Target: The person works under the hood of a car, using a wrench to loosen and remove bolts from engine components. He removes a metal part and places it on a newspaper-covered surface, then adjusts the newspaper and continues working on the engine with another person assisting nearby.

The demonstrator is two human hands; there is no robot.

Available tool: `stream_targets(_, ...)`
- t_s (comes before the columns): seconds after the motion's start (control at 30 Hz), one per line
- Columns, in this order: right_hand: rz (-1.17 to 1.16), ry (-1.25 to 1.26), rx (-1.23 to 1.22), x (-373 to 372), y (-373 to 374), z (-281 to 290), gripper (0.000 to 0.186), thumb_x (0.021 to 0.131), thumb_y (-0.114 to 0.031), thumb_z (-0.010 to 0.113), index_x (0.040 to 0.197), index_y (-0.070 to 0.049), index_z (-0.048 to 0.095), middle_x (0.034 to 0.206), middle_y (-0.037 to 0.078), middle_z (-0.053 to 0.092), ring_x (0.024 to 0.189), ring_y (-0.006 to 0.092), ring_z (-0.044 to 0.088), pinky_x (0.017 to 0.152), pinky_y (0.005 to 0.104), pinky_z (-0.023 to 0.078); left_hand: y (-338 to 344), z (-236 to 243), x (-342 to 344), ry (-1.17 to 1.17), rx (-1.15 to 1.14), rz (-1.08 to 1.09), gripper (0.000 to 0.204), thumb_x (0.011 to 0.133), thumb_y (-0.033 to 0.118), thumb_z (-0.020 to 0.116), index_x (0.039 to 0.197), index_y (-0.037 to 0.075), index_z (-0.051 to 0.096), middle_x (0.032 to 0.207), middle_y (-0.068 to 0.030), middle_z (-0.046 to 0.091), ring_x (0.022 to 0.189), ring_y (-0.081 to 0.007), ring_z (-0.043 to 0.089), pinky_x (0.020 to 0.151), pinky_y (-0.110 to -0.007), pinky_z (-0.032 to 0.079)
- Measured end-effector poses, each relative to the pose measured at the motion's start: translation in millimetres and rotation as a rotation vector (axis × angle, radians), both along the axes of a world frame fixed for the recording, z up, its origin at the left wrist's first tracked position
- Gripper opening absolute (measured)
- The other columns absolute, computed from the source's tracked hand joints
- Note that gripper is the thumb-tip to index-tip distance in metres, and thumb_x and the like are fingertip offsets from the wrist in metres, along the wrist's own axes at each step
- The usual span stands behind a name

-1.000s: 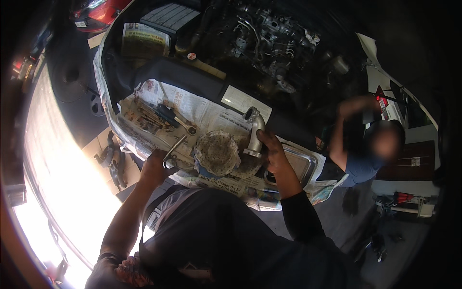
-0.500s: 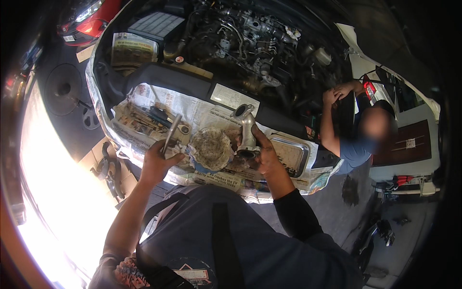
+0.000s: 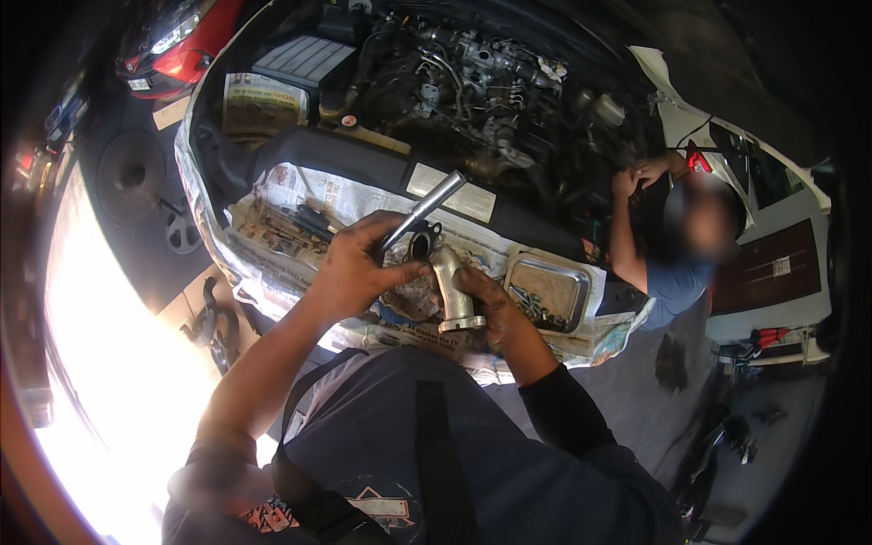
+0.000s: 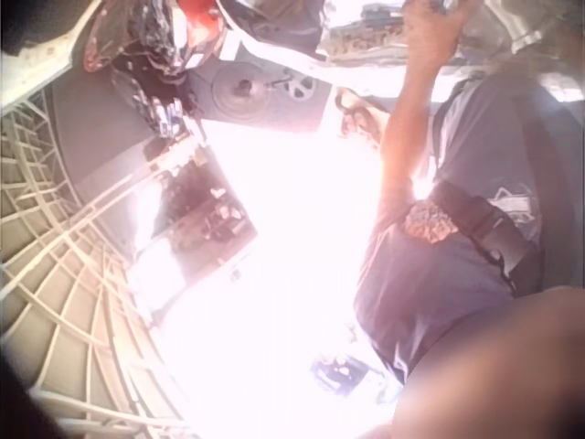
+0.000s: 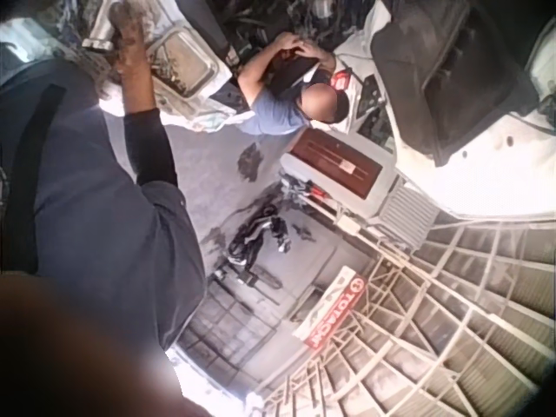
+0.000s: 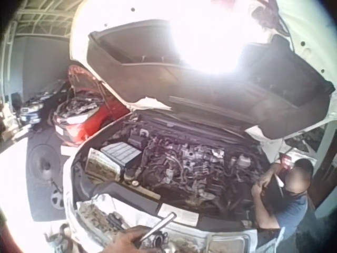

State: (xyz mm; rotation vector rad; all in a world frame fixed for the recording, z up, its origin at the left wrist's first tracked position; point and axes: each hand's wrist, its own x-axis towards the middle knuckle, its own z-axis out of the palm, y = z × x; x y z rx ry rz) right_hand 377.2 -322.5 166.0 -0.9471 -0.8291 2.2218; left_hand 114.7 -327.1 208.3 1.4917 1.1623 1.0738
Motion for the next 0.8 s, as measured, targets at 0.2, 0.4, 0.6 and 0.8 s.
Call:
stream_targets(0.2,-0.061,0.034,0.002,-2,-7,-11,0.072,0.095,-0.054,0.08,0.14,-0.002,0.059,0.105,0.014,0.074,0.082,0.0172,0.076,0.072,0.0323,0.068,-3,3,0,0.035,0.055,0.0,0.053,0.082,0.011,0.096,0.127,-0.003,0.073,0.12,-0.0085,0.073,0.109,-0.0147,0.067,0.098,-0.032,0.053)
stream_targets(0.4,-0.009,0.11,-0.043,1,-7,-9,0.07,0.096,-0.052,0.08,0.137,0.002,0.061,0.105,0.014,0.074,0.087,0.0179,0.077,0.072,0.0316,0.068,-7,11,-5,0.138,0.166,0.007,0.051,0.078,0.014,0.097,0.123,0.0,0.077,0.116,-0.0105,0.076,0.103,-0.0176,0.071,0.094,-0.034,0.056)
stream_targets(0.6,0.037,0.12,-0.001,6,-8,-5,0.062,0.101,-0.049,0.074,0.138,0.0,0.062,0.109,0.009,0.073,0.092,0.0158,0.074,0.075,0.0317,0.065,-14,18,-4,0.125,0.189,0.003,0.054,0.077,0.017,0.098,0.125,0.001,0.077,0.118,-0.0118,0.079,0.105,-0.0205,0.074,0.094,-0.034,0.057)
stream_targets(0.8,0.117,0.326,-0.158,13,-6,-19,0.061,0.103,-0.046,0.072,0.14,0.0,0.061,0.11,0.01,0.072,0.091,0.0192,0.075,0.074,0.0338,0.067,-17,18,-5,0.101,0.204,-0.043,0.057,0.077,0.017,0.098,0.127,0.0,0.077,0.123,-0.0139,0.079,0.108,-0.021,0.076,0.095,-0.034,0.057)
